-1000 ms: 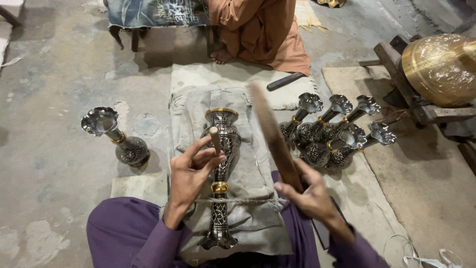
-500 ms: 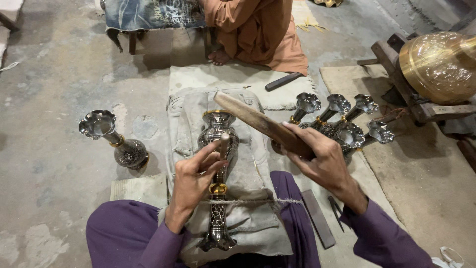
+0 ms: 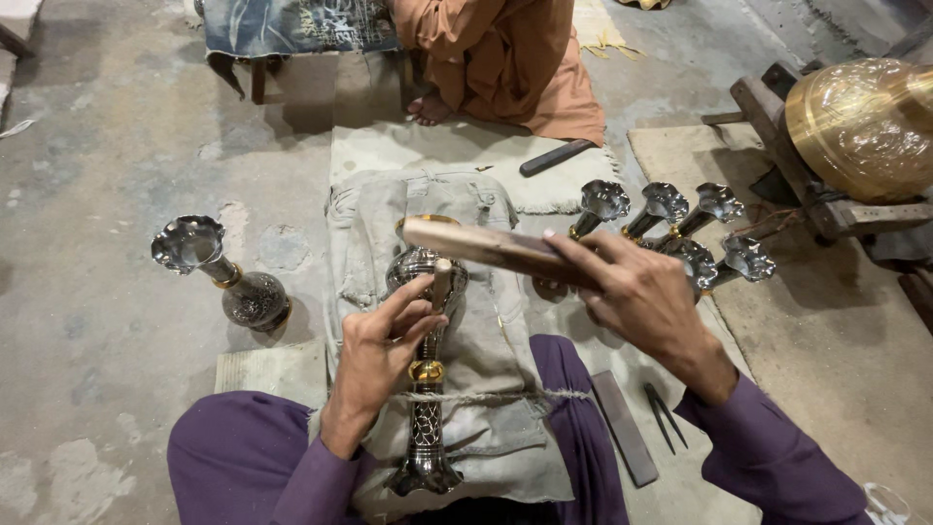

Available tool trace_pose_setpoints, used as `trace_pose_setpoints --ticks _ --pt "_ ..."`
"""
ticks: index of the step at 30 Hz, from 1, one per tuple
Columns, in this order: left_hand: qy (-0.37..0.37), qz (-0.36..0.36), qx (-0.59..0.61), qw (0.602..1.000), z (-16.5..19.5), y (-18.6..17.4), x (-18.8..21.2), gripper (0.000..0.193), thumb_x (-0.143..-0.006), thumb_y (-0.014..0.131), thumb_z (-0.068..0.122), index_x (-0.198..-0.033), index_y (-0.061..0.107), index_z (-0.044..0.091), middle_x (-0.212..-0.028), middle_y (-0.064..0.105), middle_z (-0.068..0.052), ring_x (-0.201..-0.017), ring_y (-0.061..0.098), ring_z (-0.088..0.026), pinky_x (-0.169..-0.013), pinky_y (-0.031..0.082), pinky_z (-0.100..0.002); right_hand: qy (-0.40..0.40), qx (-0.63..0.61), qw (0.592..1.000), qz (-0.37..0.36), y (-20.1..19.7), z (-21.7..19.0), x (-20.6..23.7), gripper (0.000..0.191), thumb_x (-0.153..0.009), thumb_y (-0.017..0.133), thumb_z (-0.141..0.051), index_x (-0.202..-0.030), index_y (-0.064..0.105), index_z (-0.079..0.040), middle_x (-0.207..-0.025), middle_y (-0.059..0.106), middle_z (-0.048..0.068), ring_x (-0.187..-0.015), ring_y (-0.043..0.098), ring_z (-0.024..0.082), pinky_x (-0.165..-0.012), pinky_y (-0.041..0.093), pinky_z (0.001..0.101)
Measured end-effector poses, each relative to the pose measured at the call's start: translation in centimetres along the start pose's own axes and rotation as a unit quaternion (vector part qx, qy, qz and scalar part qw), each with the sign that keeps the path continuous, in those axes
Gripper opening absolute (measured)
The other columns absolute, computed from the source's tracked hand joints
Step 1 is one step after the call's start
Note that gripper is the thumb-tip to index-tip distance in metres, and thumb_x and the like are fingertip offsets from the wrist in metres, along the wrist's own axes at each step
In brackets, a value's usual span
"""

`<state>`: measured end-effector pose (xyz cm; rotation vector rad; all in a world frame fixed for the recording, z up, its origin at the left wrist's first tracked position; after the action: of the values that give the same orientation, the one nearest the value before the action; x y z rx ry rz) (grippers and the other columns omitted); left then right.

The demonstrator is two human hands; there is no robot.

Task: The person sits on the floor and first hones a flat chisel against a sharpening stone. They then hold a punch against the surface of an ornate silver vase and strike the punch with a wooden mallet, working repeatedly around the vase body to chase decorative patterns into the metal.

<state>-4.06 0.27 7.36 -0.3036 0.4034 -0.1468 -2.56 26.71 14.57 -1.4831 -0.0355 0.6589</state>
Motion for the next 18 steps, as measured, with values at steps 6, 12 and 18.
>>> trace_pose_setpoints --ticks 6,12,18 --pt "0.01 -0.001 0.012 1.0 0.2 0.0 0.2 0.048 -0.087 0.076 0.004 -0.133 0.065 0.009 -0.094 0.081 -0.011 -0.088 0.081 -0.015 -0.07 0.065 -0.029 0.048 -0.211 0.972 0.091 -3.3 0.8 -0.3 0.071 -0.085 0.069 -0.013 -0.153 0.048 -0.023 -0.119 0.07 0.009 -0.086 0.073 0.02 -0.073 0.062 0.0327" --pt "0.02 -0.006 0.015 1.0 0.1 -0.1 0.2 0.05 -0.088 0.073 0.001 -0.137 0.063 0.01 -0.095 0.081 -0.011 -0.092 0.081 -0.016 -0.071 0.065 -0.028 -0.006 -0.064 0.997 0.051 -3.0 0.3 -0.9 0.063 -0.092 0.068 -0.015 -0.152 0.051 -0.025 -0.11 0.074 0.008 -0.077 0.071 0.017 -0.071 0.063 0.035" --pt "-0.013 -0.025 -0.01 1.0 -0.8 0.4 -0.3 0.051 -0.088 0.073 0.003 -0.137 0.063 0.016 -0.098 0.081 -0.009 -0.087 0.081 -0.015 -0.071 0.068 -0.027 0.025 -0.041 0.999 0.022 -2.2 0.8 -0.7 0.059 -0.094 0.071 -0.018 -0.149 0.053 -0.029 -0.104 0.076 0.004 -0.071 0.069 0.016 -0.062 0.063 0.0349"
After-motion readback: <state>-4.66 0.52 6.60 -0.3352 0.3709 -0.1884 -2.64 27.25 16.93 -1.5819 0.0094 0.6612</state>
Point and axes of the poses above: each hand's wrist, its own x-axis away from the middle knuckle, its own y-axis out of the palm, z = x × y, the point moved 7 cm from there along -x, towards the middle knuckle
